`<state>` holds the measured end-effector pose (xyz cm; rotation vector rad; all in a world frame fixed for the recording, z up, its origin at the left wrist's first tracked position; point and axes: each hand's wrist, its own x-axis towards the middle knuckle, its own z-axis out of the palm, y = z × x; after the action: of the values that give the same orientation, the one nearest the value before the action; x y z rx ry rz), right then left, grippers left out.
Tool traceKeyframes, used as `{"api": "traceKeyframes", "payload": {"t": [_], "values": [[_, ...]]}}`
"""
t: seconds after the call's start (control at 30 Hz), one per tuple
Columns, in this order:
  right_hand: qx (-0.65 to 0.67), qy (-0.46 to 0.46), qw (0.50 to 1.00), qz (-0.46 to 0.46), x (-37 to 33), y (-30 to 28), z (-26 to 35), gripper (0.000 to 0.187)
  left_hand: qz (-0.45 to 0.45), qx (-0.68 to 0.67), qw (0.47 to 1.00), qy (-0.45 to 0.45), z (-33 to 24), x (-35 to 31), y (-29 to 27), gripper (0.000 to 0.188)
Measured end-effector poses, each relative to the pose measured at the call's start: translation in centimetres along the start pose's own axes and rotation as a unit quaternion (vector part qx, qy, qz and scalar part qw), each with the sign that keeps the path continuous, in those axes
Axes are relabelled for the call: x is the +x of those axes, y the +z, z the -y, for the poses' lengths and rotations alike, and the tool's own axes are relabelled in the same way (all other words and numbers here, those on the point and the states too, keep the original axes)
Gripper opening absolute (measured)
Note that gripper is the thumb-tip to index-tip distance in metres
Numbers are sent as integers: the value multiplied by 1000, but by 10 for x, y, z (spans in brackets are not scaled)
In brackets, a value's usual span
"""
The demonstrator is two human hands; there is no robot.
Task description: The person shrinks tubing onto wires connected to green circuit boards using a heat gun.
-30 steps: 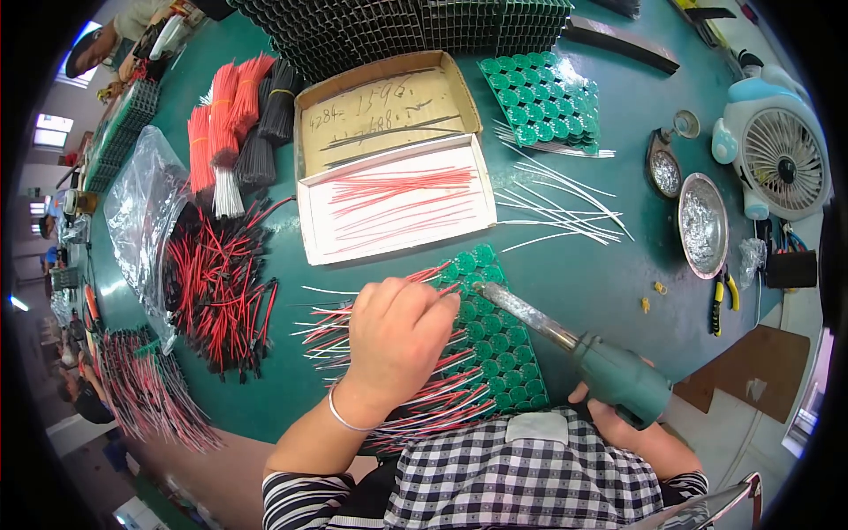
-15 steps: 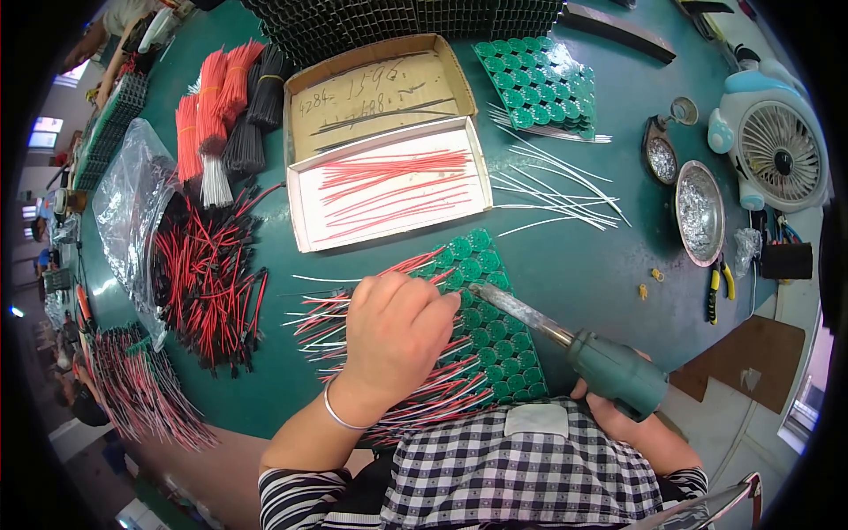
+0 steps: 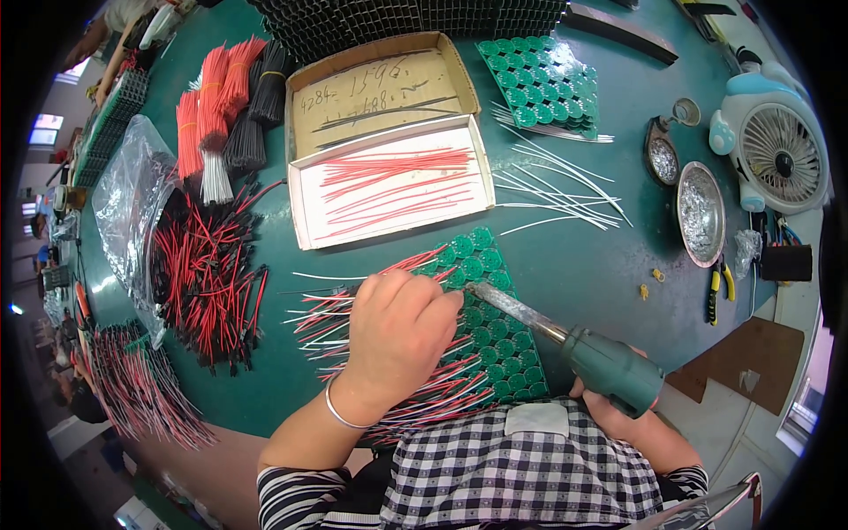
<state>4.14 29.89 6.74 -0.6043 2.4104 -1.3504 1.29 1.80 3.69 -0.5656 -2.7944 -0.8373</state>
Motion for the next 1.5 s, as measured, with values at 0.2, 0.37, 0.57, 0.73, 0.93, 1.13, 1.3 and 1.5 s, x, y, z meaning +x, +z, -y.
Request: {"api": "traceKeyframes", "payload": {"t": [0.2,0.37,0.57,0.73,0.93,1.13,1.3,1.5], "values": [[6,46,999,20,-2,-4,2,15,0,-2,1000,1,1,0,1,23],[-1,15,1000,4,-5,-8,3,16,-3,0,1000,1,0,0,2,21],[1,78,997,13,-12,-4,3,36,-14,19,1000,-5,0,1,5,19],[-26,19,999,21,-10,-2,-5,35,-32,43,999,-8,-1,1,9,19],[17,49,999,7,-11,1,-4,32,-56,52,997,4,-3,1,13,20],[-25,-7,1000,3,-13,2,-11,29,-48,59,997,2,-2,1,14,20],[16,30,999,14,-9,1,-7,24,-50,65,997,1,-2,1,16,20],[11,37,999,35,-10,-1,-8,28,-49,62,997,2,-2,3,17,20]]}}
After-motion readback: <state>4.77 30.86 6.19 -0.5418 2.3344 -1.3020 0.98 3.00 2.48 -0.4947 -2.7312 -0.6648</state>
